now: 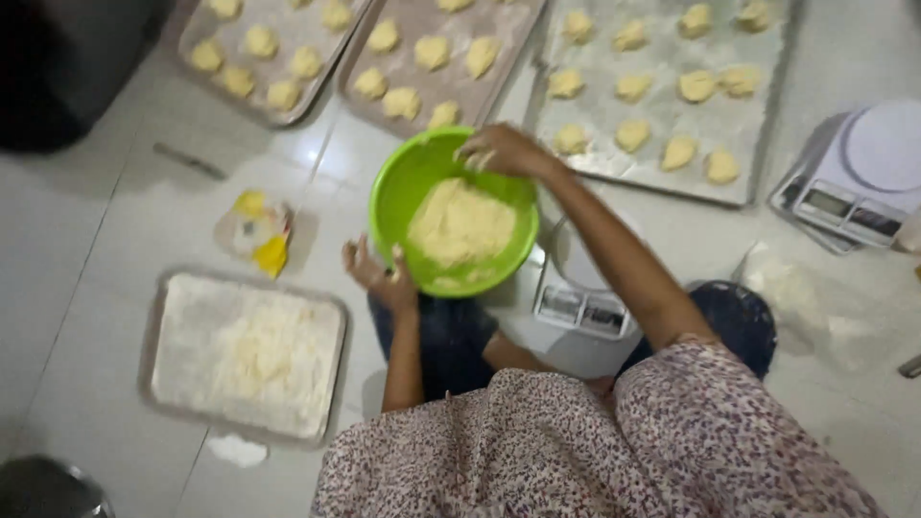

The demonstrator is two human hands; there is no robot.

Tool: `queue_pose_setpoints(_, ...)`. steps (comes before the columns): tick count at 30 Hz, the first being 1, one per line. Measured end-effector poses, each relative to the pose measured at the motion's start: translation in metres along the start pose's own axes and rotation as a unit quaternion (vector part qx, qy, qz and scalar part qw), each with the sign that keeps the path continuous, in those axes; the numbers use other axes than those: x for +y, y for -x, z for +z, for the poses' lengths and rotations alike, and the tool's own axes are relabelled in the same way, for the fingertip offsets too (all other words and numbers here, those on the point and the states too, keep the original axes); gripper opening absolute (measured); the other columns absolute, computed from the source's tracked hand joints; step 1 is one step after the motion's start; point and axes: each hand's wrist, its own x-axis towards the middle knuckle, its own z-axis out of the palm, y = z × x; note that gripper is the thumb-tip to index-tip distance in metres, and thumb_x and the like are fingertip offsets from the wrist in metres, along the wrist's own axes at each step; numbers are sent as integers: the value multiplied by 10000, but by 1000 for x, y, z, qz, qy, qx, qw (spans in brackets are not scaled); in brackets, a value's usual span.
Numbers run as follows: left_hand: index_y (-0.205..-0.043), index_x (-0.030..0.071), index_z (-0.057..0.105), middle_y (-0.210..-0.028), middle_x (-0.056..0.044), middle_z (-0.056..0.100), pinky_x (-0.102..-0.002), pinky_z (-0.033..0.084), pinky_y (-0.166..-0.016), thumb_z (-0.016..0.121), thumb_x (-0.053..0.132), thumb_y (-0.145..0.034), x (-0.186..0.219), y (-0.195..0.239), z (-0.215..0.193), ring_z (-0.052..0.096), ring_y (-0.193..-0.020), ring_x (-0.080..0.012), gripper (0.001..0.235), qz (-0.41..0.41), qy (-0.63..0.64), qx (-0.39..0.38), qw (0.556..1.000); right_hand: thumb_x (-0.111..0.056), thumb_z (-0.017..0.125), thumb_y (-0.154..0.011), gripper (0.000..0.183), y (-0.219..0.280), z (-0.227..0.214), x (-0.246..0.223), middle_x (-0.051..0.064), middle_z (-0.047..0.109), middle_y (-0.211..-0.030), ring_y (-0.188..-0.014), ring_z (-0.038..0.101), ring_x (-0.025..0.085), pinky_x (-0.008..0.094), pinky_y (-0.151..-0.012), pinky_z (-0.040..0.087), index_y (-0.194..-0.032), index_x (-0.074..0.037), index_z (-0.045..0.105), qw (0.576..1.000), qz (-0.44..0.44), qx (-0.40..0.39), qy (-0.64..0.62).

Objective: The person sits on the floor and portions dough from a green bowl into smaller pieces. They weigh each piece on a digital scale and then place the dough balls onto metal baking trays.

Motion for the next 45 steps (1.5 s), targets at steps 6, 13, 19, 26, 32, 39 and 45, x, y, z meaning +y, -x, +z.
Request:
queue_pose_setpoints(6,-1472,198,570,-1468,-160,453,-511,354,-1178,775,133,-812,9,-3,1,489,-1361,-384,695,-3,-79,-8,997,-350,797,-719,1035,-42,209,34,400,362,-1512,-1307,291,754,884,-819,386,-1584,-6,345,977,158,-21,142)
queue_pose_setpoints(13,-1416,197,562,-1319,-58,568,-500,462,-1068,622,2,-837,27,-1,9,614,-1192,-349,614,-82,12,-10,997,-137,677,-814,456,-1,245,0,222,513,-1325,-1176,536,552,672,-823,560,-1269,-107,667,963,108,-8,247)
queue_pose_setpoints(19,-1305,121,668,-1299,-104,567,-484,455,-1096,624,-41,-809,2,10,36,608,-1233,-351,524,-60,39,34,997,-58,711,-815,651,45,202,-6,299,491,-1485,-1348,412,628,674,-1131,350,-1444,-132,560,990,-39,10,131)
queue_pose_setpoints(26,-1202,227,750,-1362,41,535,-432,609,-894,679,6,-846,20,9,20,708,-1062,-270,425,-48,-94,-47,993,-122,783,-837,218,45,117,-43,123,692,-1065,-1174,647,392,547,-1030,506,-1030,-120,682,982,-6,60,178)
queue_pose_setpoints(32,-1224,241,726,-1426,15,467,-505,506,-945,700,35,-794,31,8,20,542,-1213,-329,477,-31,-154,-100,983,-168,789,-876,147,47,74,-87,55,654,-835,-960,710,338,494,-975,521,-849,-116,654,991,16,64,112)
queue_pose_setpoints(39,-1326,20,627,-1591,-192,391,-537,235,-1258,900,27,-615,114,0,19,238,-1534,-452,761,88,-96,-183,974,-86,740,-843,576,37,71,-101,321,515,-1458,-1404,422,510,613,-1169,335,-1369,70,566,993,62,-25,100)
queue_pose_setpoints(45,-1486,150,517,-1693,-107,165,-574,159,-1277,988,379,-651,89,-21,33,9,-1570,-424,986,-23,-294,-295,909,-246,698,-889,624,48,39,-194,260,542,-1463,-1367,480,478,592,-1182,354,-1451,-24,541,991,41,-118,48)
